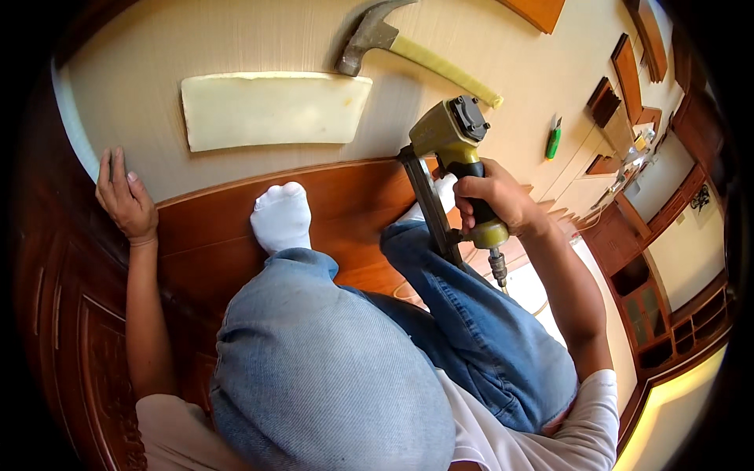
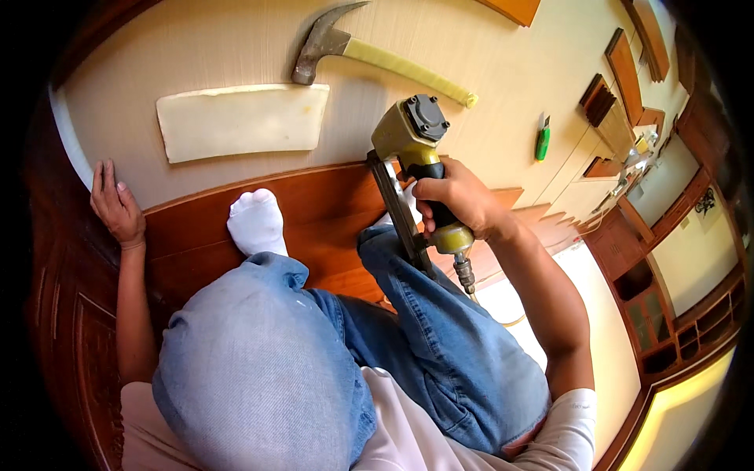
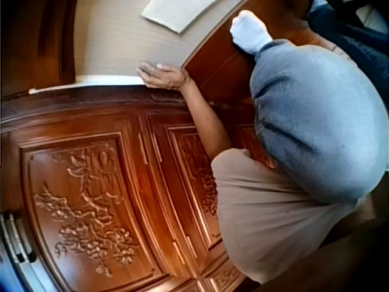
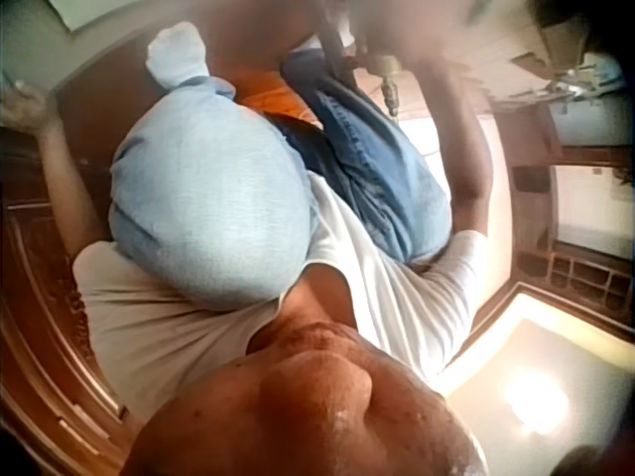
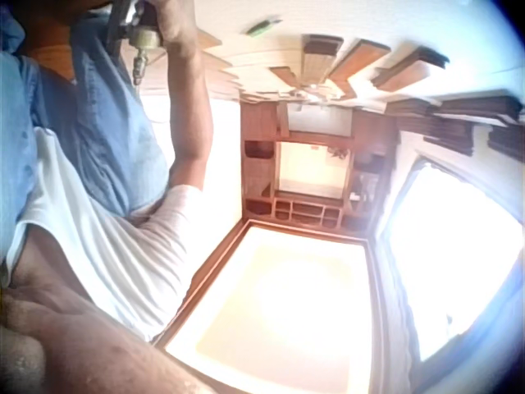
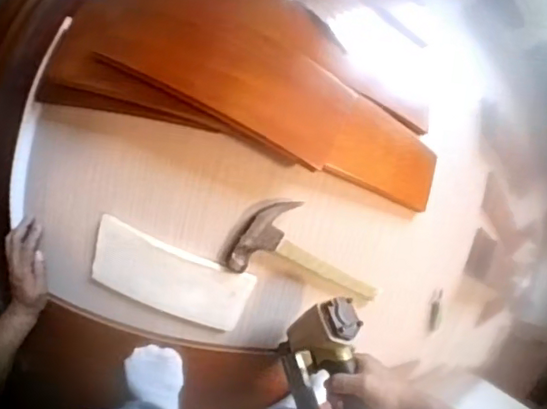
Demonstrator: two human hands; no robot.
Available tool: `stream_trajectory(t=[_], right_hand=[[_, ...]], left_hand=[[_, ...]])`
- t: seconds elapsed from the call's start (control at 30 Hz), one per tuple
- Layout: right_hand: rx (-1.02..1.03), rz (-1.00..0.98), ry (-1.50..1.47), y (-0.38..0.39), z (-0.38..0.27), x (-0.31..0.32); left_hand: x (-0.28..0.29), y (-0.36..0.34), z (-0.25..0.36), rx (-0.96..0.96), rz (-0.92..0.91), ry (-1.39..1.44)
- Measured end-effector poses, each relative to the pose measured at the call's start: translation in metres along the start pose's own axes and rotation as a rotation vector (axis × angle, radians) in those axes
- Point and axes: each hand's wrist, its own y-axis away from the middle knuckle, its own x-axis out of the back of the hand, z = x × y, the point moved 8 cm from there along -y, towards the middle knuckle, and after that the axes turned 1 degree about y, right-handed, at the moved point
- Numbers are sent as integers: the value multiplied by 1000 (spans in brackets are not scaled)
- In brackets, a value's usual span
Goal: The person installs wooden panels onto a wall using a nail gun and a hammer.
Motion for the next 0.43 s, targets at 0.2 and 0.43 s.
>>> stream_trajectory(t=[0.2, 0.43], right_hand=[[20, 3, 56, 0, -1, 2], [-18, 58, -42, 3, 22, 43]], left_hand=[[0, 2, 0, 17, -3, 5], [-3, 2, 3, 5, -2, -8]])
